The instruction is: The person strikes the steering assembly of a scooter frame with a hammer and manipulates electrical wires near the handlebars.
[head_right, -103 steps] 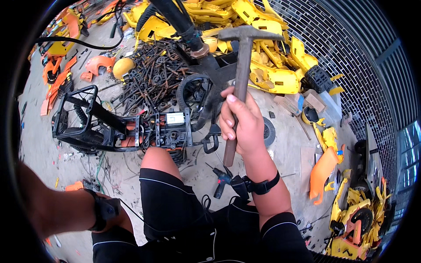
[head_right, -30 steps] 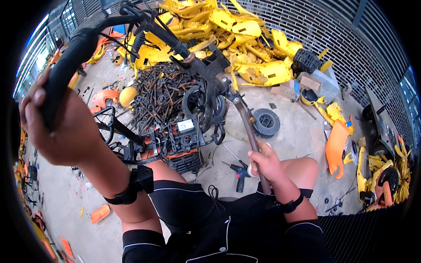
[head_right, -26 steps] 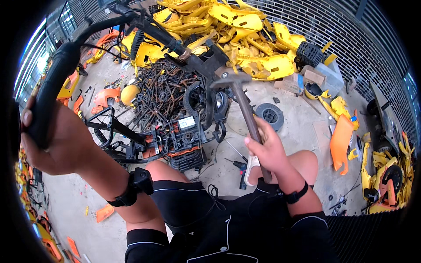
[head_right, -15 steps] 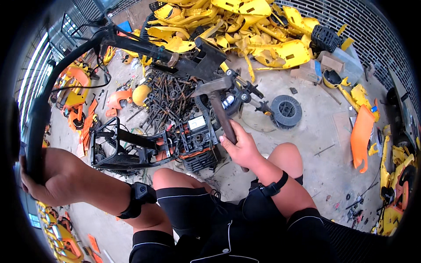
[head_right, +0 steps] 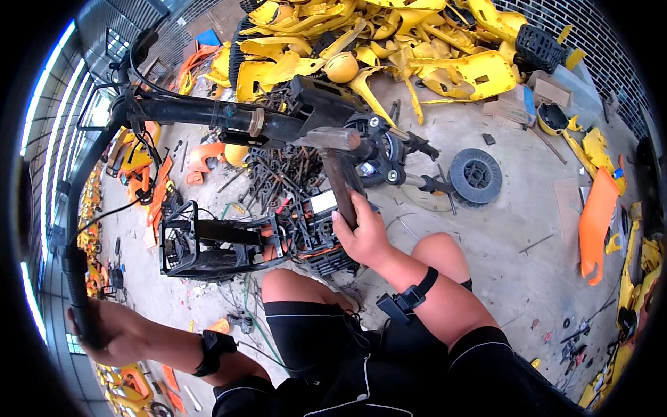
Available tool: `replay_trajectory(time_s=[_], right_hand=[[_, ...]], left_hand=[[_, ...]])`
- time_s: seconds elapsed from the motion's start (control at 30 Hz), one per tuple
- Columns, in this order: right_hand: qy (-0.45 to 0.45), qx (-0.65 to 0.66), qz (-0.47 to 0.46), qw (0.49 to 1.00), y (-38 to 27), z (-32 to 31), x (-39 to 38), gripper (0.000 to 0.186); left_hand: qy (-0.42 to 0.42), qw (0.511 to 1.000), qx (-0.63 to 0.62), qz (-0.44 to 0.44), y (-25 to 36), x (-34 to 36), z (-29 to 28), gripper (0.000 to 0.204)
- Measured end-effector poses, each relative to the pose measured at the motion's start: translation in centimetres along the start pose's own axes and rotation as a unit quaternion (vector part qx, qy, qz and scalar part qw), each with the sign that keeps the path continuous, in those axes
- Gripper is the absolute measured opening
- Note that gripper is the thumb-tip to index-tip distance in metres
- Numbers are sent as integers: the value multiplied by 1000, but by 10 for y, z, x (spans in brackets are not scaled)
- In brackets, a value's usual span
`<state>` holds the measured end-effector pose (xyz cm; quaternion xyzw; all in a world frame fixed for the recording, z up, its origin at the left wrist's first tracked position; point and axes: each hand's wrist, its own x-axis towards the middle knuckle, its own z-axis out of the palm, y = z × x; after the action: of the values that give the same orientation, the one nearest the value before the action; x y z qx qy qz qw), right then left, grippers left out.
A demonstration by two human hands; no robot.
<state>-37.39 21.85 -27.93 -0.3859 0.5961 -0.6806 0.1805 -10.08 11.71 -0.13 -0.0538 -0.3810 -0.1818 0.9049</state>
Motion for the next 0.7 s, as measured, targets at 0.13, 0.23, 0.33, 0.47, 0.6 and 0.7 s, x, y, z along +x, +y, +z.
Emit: replay_trajectory(time_s=[0.13, 0.23, 0.33, 0.47, 0.6, 0.7], right_hand=[[9, 2, -29, 1000, 8, 15, 2, 42], [24, -8, -66, 997, 13, 15, 6, 44], [15, 27, -72, 997, 13, 15, 3, 46], [5, 26, -98, 995, 6, 14, 7, 40], [2, 6, -112, 994, 10, 8, 11, 40], [-16, -1, -106, 994, 15, 6, 19, 39]], left_hand=[[-58, 990, -31, -127, -13, 36, -84, 25], [-40, 966, -69, -246, -43, 47, -133, 19], [-37, 957, -81, -277, -68, 50, -148, 15], [-41, 952, -105, -283, -81, 48, -150, 13], [-21, 969, -72, -236, -90, 48, -152, 20], [-16, 971, -61, -231, -90, 50, -159, 25]])
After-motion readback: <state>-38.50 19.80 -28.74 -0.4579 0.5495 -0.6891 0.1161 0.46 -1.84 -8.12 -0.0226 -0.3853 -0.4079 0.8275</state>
